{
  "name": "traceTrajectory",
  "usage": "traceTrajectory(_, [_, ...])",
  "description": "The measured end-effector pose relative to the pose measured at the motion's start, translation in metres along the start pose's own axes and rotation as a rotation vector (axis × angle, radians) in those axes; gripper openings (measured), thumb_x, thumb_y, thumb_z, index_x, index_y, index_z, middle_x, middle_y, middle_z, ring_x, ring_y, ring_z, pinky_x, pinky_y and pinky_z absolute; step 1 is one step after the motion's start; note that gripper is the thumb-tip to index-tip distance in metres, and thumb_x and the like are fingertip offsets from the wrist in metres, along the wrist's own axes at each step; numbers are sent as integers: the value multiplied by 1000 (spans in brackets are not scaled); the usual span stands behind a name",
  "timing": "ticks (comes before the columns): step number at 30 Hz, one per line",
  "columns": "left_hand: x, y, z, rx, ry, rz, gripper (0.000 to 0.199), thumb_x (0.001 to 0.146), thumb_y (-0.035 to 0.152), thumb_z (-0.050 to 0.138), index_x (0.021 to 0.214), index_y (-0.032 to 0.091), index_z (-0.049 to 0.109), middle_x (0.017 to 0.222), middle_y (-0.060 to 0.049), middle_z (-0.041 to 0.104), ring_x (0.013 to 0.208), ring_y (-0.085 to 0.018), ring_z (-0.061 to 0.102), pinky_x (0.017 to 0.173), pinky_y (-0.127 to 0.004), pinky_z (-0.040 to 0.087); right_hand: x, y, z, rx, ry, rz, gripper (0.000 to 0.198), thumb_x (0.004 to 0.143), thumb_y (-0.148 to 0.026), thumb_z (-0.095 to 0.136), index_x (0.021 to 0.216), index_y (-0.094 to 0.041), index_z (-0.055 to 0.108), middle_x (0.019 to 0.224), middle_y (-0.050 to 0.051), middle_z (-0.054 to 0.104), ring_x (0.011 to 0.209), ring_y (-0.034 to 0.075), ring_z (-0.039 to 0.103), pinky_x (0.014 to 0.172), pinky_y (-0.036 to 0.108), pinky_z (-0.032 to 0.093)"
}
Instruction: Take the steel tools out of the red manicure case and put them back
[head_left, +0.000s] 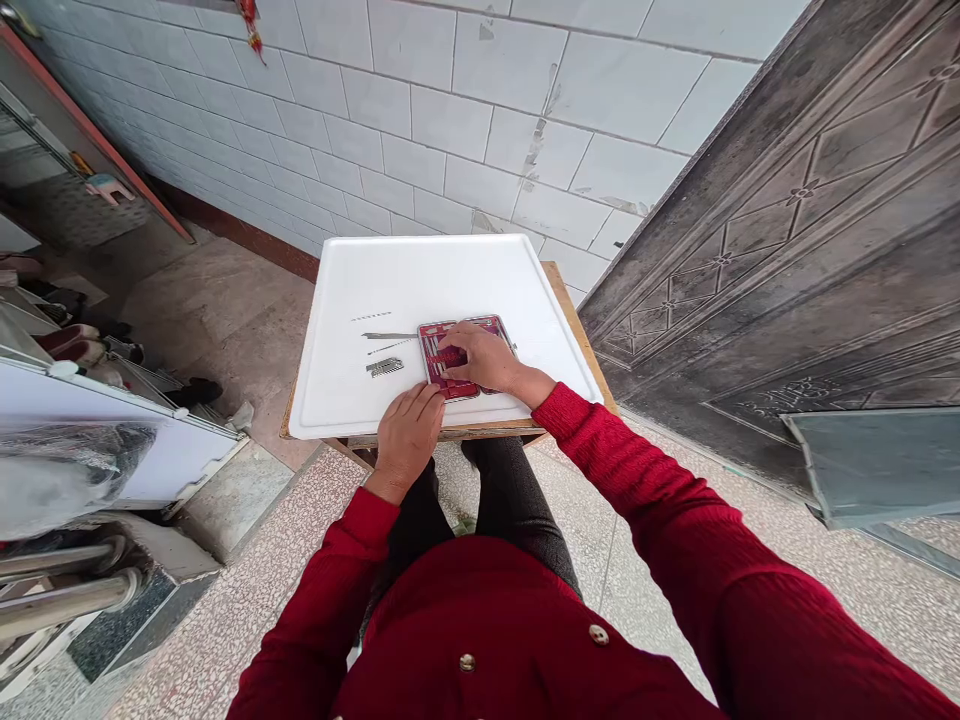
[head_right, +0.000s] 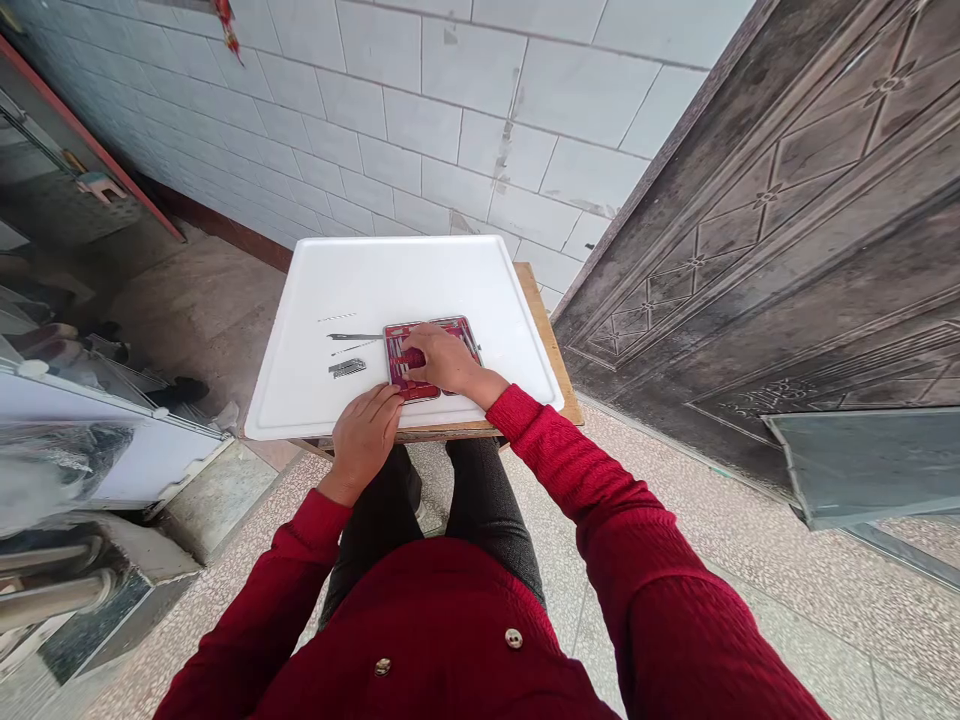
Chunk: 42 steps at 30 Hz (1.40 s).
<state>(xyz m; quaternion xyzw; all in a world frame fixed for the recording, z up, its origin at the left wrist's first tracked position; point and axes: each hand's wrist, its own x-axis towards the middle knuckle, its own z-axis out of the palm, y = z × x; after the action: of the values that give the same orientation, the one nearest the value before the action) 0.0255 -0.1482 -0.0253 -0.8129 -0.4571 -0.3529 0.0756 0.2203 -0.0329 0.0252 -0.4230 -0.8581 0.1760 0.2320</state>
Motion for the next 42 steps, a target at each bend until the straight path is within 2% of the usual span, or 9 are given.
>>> traceTrajectory(16, [2,2,-1,51,31,31,22,105,20,50,116,20,70,122,-8,77,120,-25,71,102,-42,55,-6,-5,6,37,50,27,27,84,-27,80,109,-18,75,122,11,69,116,27,60,98,41,49])
traceTrajectory(19, [2,2,-1,57,45,42,20,104,19,53,115,19,70,122,-8,77,120,-25,71,101,-41,55,-5,-9,2,83,94,23,20,87,-27,76,104,-17,74,115,11,70,108,25,62,92,37,49])
traceTrajectory(22, [2,2,-1,54,32,39,20,104,19,53,115,19,70,123,-8,77,121,-25,70,102,-41,56,4,-18,-3,98,100,36,10,90,-24,70,97,-18,74,101,7,70,92,20,62,83,32,46])
traceTrajectory(27, [1,2,-1,53,33,38,20,104,18,53,115,19,69,124,-8,77,120,-25,71,102,-42,56,33,-45,-7,-51,-35,62,15,93,-19,60,86,-17,73,88,4,69,76,17,57,70,28,37])
traceTrajectory(33, [-1,2,-1,45,26,43,21,104,18,52,117,19,68,124,-8,76,121,-25,70,102,-43,56,70,-65,3,-291,-166,107,23,95,-16,54,93,-17,76,103,8,74,85,19,61,67,29,35])
traceTrajectory(42, [-4,2,0,10,-2,35,24,103,16,52,121,19,68,127,-10,75,126,-25,67,106,-44,55,89,-61,20,-441,-223,110,26,99,-18,51,105,-16,76,115,11,74,107,25,66,78,31,44])
